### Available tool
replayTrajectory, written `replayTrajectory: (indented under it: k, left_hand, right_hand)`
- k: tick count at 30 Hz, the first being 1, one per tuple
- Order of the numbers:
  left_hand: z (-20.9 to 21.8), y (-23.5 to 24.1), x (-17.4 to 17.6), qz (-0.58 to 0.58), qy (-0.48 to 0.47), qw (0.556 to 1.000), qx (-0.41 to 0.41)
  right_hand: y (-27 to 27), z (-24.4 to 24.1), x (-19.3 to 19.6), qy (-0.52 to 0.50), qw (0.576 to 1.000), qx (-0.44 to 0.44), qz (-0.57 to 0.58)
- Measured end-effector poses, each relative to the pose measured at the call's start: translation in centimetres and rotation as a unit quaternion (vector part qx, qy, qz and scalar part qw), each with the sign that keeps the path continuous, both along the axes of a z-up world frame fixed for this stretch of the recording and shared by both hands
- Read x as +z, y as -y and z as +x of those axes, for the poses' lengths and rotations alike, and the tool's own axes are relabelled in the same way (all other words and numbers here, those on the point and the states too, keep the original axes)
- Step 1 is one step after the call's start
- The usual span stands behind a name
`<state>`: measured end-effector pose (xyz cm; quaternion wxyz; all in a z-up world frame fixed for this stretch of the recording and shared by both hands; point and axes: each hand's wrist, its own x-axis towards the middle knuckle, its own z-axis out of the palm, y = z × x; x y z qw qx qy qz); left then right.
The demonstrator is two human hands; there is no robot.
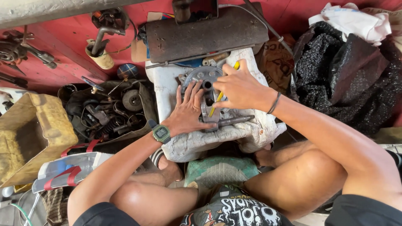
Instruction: Cleaning a metal engine component using a small yellow scrubbing tool while sitting on the floor.
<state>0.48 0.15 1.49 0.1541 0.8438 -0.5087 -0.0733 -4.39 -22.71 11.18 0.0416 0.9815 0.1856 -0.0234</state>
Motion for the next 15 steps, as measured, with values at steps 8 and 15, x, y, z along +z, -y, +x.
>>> replayTrajectory:
  k: [8,15]
  left_hand:
    - [-0.1,0.0,0.4,0.009,-0.017,1.000,0.002]
    - [0.0,0.2,0.9,0.006,-0.021,1.000,-0.003]
  right_hand:
    - [-0.3,0.1,0.3,-0.047,0.999,0.000,-0.017]
    - [0.3,0.5,-0.3,-0.037,0.999,-0.014,-0.006]
